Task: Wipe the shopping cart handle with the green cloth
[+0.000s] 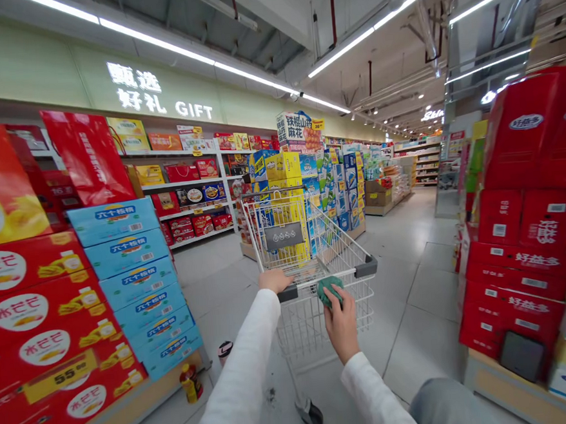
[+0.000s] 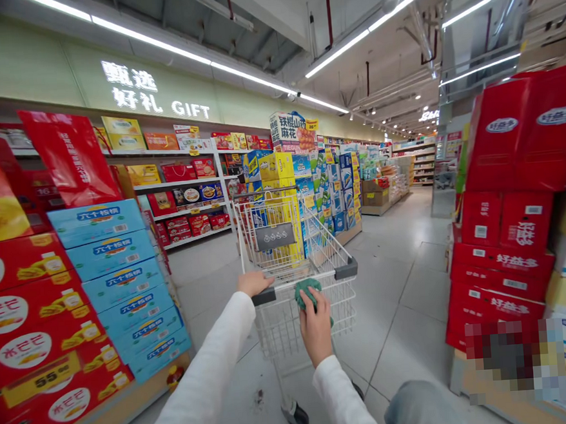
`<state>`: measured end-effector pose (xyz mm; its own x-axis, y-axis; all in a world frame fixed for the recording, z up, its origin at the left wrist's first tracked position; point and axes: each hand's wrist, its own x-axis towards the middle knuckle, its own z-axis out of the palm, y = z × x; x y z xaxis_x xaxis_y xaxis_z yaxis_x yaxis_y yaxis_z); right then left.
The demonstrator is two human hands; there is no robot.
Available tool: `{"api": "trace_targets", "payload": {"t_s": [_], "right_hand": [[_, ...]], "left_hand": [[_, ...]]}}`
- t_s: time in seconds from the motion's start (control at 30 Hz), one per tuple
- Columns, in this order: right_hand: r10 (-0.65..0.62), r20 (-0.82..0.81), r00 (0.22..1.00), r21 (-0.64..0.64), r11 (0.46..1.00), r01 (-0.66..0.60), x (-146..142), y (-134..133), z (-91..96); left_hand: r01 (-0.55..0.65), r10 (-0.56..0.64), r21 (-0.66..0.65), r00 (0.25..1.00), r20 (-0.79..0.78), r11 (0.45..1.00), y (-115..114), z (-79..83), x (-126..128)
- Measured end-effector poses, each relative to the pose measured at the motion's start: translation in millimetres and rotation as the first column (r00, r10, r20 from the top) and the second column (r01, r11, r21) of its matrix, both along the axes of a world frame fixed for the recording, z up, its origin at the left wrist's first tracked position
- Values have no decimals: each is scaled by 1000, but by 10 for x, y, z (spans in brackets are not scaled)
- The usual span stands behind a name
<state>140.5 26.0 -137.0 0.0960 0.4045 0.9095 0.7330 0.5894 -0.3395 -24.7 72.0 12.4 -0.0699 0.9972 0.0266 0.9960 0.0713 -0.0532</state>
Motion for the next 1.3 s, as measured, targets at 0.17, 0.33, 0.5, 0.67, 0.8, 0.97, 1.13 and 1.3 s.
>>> {"api": "trace_targets", "payload": {"t_s": [0.17,0.33,0.5,0.67,0.8,0.97,1.13,1.3], "right_hand": [[20,76,997,-118,993,-11,80,-9,30],[31,2,1000,-133,991,-31,145,-75,85],[-7,-26,1000,-104,995,5,185,15,64],[72,30,997,-256,965,-62,308,56,-438],[151,85,985,-422,901,-102,478,-60,-854],[41,-89,995,-242,968,-62,547,-69,-565],[17,-68,998,-108,994,-24,519,151,-80],[58,31,998,-173,984,-51,580,146,-190]], "left_hand": [[6,-6,3,1000,7,1000,-5,13,10],[13,-13,-24,1000,-2,1000,-32,38,34],[20,-20,-23,1000,-5,1000,-47,42,51],[24,-23,-30,1000,7,999,-57,63,63],[24,-24,-29,1000,9,999,-50,76,65],[22,-21,-35,1000,9,999,-18,66,60],[11,-11,-52,1000,0,999,-27,81,64],[17,-17,-68,1000,1,998,-65,117,86]]}}
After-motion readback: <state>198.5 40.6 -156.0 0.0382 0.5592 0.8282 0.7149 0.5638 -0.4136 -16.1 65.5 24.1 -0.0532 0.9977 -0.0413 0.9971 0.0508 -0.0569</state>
